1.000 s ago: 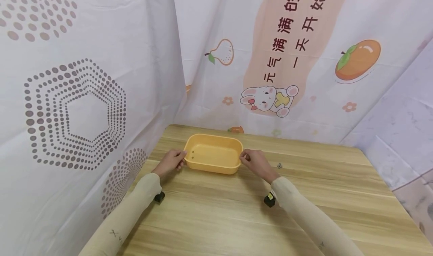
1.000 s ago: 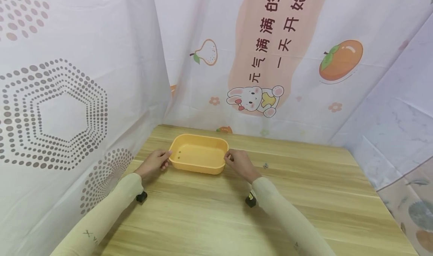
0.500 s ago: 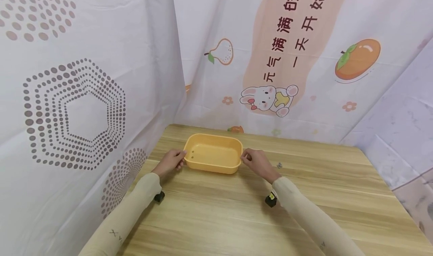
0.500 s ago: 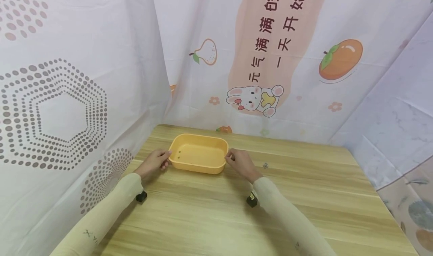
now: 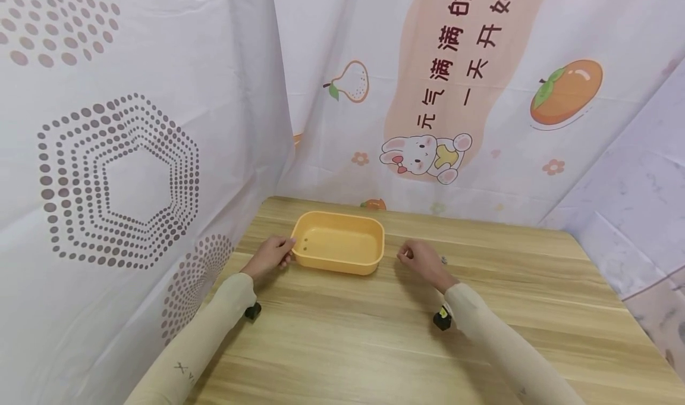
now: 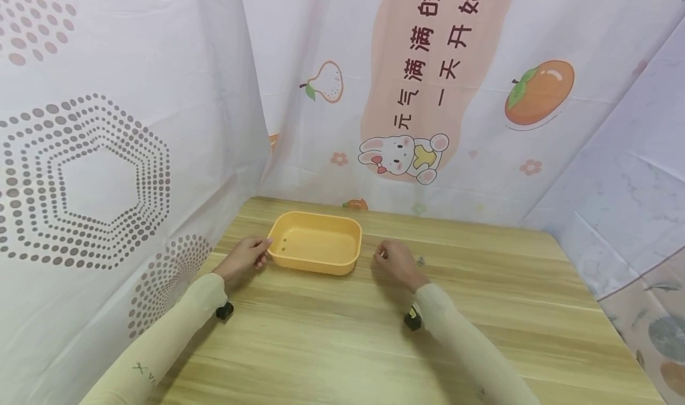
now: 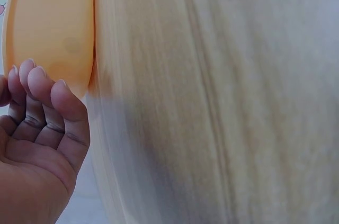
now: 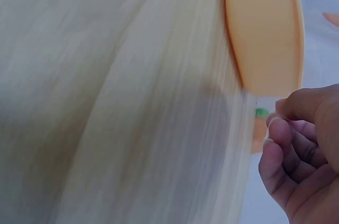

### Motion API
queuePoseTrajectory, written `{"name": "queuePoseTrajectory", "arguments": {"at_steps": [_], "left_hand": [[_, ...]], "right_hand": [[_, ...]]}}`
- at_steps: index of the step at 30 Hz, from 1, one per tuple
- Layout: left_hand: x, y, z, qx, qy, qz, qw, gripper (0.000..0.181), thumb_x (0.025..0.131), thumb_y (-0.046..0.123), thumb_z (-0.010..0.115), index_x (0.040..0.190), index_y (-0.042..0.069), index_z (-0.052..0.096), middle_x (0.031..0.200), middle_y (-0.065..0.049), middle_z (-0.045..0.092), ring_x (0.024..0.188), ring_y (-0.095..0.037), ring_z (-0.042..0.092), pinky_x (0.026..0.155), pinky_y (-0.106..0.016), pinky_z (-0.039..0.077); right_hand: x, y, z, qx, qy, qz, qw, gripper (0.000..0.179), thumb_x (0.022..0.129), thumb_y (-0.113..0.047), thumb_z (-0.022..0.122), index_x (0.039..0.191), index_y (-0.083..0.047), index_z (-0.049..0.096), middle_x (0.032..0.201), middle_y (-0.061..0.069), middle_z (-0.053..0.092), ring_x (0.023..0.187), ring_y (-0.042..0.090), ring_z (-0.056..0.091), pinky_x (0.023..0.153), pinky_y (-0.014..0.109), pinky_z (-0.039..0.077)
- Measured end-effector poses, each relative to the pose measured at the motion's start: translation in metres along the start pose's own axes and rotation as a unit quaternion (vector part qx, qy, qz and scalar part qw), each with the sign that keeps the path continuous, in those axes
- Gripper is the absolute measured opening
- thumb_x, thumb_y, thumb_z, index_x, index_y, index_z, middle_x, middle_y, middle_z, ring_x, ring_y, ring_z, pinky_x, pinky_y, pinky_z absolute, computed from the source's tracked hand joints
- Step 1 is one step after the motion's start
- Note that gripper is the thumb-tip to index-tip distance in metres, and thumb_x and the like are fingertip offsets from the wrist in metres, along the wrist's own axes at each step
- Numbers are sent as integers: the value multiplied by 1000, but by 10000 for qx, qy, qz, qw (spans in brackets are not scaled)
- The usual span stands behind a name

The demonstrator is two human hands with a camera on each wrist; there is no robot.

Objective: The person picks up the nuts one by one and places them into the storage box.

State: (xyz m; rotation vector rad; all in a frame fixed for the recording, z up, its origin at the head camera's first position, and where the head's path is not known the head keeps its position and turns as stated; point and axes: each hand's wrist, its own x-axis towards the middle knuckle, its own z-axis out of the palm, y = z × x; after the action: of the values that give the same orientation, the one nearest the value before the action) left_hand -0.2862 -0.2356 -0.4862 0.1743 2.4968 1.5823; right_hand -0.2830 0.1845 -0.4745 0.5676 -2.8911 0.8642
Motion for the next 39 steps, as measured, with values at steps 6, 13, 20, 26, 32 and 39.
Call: {"name": "queuePoseTrajectory", "arguments": {"at_steps": [6,13,20,26,32,39], "left_hand": [[1,1,0,-31,26,-13,10000,39,112,32,48,94,-1,62,78,-8,61,62,-14,56,56,-24,52],[1,2,-2,-27,-13,71,10000,40,112,31,48,91,0,63,77,-8,61,63,-14,56,55,-24,52],[2,1,-1,-6,9,55,10000,39,112,31,48,91,0,62,77,-6,60,63,-14,56,56,-25,52],[2,1,-1,-51,25,21,10000,38,112,30,48,92,0,62,77,-7,60,64,-15,56,56,-25,52],[1,2,0,-42,36,-15,10000,38,112,29,49,92,0,62,76,-7,61,63,-14,56,55,-25,52],[1,1,2,-42,51,-61,10000,38,112,31,48,94,0,62,77,-7,61,62,-14,56,55,-24,51]], "right_hand": [[-6,13,-5,-104,20,176,9998,8,97,-10,69,92,-5,72,81,1,68,72,12,60,64,30,51],[-11,25,-14,-153,118,211,9996,7,96,-10,69,91,-6,72,80,2,69,72,13,60,64,32,51],[-20,44,-18,-259,307,181,9990,8,96,-9,69,89,-6,71,77,2,68,68,14,59,60,32,49],[-29,59,-25,-290,383,247,9985,8,96,-10,68,89,-6,71,78,4,69,69,16,61,61,33,50],[-38,72,-32,-273,324,434,9982,7,95,-7,67,90,-4,70,79,5,70,67,16,62,61,33,52],[-46,84,-37,-317,376,563,9972,10,97,-11,68,94,-3,70,78,4,69,65,14,59,58,31,49]]}}
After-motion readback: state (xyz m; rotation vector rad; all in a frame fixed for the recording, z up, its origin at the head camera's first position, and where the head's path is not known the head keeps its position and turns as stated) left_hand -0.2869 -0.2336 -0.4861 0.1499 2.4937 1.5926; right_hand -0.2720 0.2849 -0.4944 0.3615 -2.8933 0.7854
